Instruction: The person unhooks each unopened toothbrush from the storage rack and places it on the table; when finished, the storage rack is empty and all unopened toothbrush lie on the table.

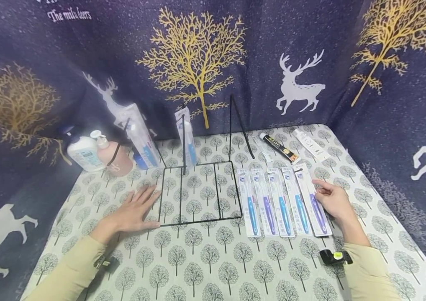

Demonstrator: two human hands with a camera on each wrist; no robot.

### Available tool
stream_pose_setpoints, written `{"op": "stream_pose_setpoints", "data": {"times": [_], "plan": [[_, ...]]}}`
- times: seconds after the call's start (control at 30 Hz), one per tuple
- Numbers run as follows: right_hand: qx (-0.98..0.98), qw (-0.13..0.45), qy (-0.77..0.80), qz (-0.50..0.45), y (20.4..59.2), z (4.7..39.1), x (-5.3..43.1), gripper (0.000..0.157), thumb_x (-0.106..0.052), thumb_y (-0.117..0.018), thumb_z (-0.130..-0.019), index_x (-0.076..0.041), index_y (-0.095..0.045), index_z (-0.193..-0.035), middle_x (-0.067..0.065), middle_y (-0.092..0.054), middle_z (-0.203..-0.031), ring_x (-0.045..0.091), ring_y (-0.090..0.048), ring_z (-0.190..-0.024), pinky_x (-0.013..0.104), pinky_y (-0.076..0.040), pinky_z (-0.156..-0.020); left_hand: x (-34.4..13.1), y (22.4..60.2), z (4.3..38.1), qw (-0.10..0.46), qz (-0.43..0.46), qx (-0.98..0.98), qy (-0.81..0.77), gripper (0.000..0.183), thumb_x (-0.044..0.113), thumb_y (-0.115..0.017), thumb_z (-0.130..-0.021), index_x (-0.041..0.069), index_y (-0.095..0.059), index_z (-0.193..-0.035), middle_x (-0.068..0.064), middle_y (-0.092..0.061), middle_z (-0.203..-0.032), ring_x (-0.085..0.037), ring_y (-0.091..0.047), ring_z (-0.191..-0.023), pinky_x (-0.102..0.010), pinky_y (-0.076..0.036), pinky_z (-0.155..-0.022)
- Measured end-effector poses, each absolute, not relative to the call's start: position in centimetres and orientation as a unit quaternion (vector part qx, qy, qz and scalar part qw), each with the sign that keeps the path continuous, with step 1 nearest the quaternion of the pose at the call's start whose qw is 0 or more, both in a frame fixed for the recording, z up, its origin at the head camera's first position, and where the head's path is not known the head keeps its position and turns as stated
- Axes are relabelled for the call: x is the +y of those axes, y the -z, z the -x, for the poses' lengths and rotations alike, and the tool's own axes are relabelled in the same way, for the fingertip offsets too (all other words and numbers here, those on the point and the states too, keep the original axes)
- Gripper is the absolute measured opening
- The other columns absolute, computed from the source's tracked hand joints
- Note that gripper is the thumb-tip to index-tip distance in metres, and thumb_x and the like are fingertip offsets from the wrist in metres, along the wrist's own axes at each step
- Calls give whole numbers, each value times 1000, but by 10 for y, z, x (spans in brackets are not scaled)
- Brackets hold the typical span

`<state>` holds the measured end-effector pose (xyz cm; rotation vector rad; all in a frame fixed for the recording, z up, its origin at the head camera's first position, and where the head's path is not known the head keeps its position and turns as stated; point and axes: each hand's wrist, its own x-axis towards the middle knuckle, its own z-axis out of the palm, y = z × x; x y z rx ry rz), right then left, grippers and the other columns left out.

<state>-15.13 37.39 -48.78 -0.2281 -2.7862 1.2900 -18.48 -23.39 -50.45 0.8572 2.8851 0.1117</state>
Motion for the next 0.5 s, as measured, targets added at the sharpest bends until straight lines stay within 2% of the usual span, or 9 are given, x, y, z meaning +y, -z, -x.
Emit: {"op": "stream_pose_setpoints", "data": {"times": [0.3,0.5], "plan": [[-932,28,-354,70,490,154,373,45,-5,-56,-83,-2,-52,-127,3,-63,-79,1,-48,-58,19,-43,-48,-233,504,185,68,-280,957,-35,100,78,-42,-73,20,-9,-148,-8,-1,-155,-34,-5,-140,-62,-9,-109],[-951,25,-300,74,487,153,370,43,-9,-58,-82,-1,-55,-124,14,-68,-83,7,-49,-59,20,-40,-49,-233,503,185,68,-282,956,-30,101,78,-42,-73,19,-10,-148,-9,-2,-155,-34,-7,-140,-62,-10,-108]]}}
